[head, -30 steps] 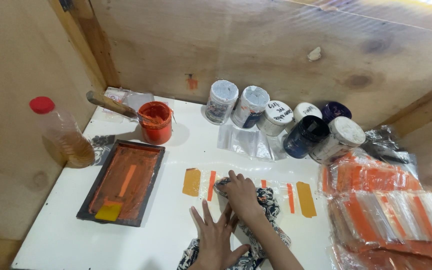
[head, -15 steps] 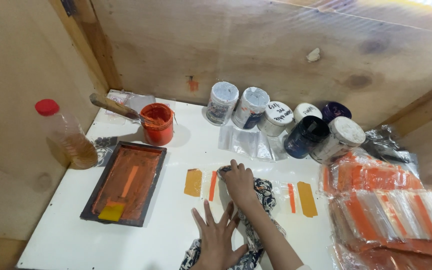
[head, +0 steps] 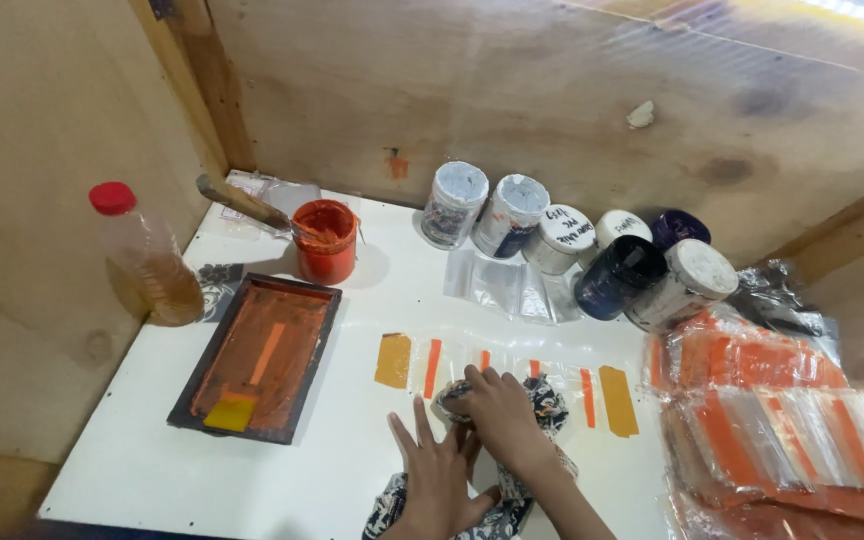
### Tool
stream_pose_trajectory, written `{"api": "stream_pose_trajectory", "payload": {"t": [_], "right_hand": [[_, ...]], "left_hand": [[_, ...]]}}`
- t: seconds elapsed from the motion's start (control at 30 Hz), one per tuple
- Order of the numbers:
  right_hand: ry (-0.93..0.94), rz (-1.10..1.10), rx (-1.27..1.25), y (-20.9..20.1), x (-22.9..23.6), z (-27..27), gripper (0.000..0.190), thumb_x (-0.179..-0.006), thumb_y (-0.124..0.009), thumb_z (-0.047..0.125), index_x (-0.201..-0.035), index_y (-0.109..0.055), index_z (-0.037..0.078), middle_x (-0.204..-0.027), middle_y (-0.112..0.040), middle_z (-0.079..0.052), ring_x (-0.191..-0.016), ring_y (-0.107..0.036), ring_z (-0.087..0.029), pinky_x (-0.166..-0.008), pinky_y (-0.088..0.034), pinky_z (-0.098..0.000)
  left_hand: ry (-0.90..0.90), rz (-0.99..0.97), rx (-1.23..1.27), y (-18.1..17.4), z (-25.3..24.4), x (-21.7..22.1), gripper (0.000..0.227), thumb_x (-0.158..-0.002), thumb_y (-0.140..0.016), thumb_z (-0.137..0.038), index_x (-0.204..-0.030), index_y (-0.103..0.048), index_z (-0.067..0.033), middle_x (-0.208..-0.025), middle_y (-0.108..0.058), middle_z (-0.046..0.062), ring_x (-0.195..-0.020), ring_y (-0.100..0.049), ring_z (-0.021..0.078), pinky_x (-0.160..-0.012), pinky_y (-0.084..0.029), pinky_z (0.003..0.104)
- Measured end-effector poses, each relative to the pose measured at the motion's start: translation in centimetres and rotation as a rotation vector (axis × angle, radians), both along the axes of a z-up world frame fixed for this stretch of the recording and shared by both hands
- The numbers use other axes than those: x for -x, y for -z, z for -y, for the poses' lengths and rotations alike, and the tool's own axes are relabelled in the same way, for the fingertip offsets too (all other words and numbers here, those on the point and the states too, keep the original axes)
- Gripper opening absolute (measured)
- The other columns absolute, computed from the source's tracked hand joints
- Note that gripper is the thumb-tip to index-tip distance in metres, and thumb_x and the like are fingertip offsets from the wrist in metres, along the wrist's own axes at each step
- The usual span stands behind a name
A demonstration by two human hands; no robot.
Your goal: The person uses a yellow squeegee to spread orange paint evenly across a rectangular tray. They then use a patterned cloth to wipe the paint onto several small plastic bags laid out on the table. The person repeats the process of spreading paint in the tray and wiping it onto the bags.
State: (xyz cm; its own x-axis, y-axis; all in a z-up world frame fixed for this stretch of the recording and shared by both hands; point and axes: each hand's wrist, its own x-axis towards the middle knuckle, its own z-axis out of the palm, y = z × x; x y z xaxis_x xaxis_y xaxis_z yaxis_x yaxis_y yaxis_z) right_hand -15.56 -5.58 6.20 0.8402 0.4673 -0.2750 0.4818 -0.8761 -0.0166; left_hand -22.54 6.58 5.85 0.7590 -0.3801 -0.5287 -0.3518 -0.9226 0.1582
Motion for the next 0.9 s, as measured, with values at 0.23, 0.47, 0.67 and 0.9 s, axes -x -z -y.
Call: {"api": "stream_pose_trajectory", "payload": {"t": [0.23, 0.47, 0.67, 0.9], "right_hand": [[-0.105, 0.094, 0.125, 2.9, -0.6, 0.1, 0.045, -0.089, -0.073, 0.012, -0.125, -0.071, 0.038, -0.114, -0.055, -0.005, -0.100, -0.054, -0.028, -0.078, -0.046, -0.0406], [-0.093, 0.151, 0.157, 4.2, -1.6, 0.3, 0.047, -0.085, -0.078, 0.013, -0.125, -0.071, 0.037, -0.122, -0.056, -0.006, -0.109, -0.056, -0.029, -0.083, -0.049, -0.0411], [-0.084, 0.137, 0.245, 3.8, -2.8, 0.0, 0.040, -0.088, -0.076, 0.018, -0.125, -0.069, 0.033, -0.136, -0.052, -0.008, -0.117, -0.052, -0.031, -0.087, -0.048, -0.0425], [-0.076, 0.225, 0.209, 5.8, -4.4, 0.2, 0.037, -0.084, -0.076, 0.019, -0.118, -0.072, 0.034, -0.131, -0.055, -0.007, -0.110, -0.057, -0.030, -0.083, -0.048, -0.0426]], "left_hand": [[-0.028, -0.014, 0.033, -0.3, -0.1, -0.1, 0.093, -0.091, -0.037, -0.079, -0.165, -0.019, -0.0249, -0.166, -0.021, 0.005, -0.151, 0.014, 0.0657, -0.108, 0.005, 0.093], [-0.013, -0.016, 0.021, -0.2, -0.1, -0.3, 0.097, -0.088, -0.034, -0.081, -0.166, -0.012, -0.0283, -0.170, -0.011, -0.001, -0.151, 0.015, 0.0666, -0.109, 0.006, 0.093], [0.000, -0.020, 0.005, -0.7, -0.2, -0.1, 0.095, -0.088, -0.029, -0.080, -0.167, -0.006, -0.0314, -0.173, 0.000, -0.004, -0.151, 0.017, 0.0665, -0.109, 0.006, 0.092], [0.004, -0.050, 0.012, -1.9, -0.4, -0.3, 0.095, -0.089, -0.031, -0.077, -0.167, -0.003, -0.0315, -0.174, 0.009, -0.003, -0.150, 0.016, 0.0670, -0.110, 0.005, 0.092]]}}
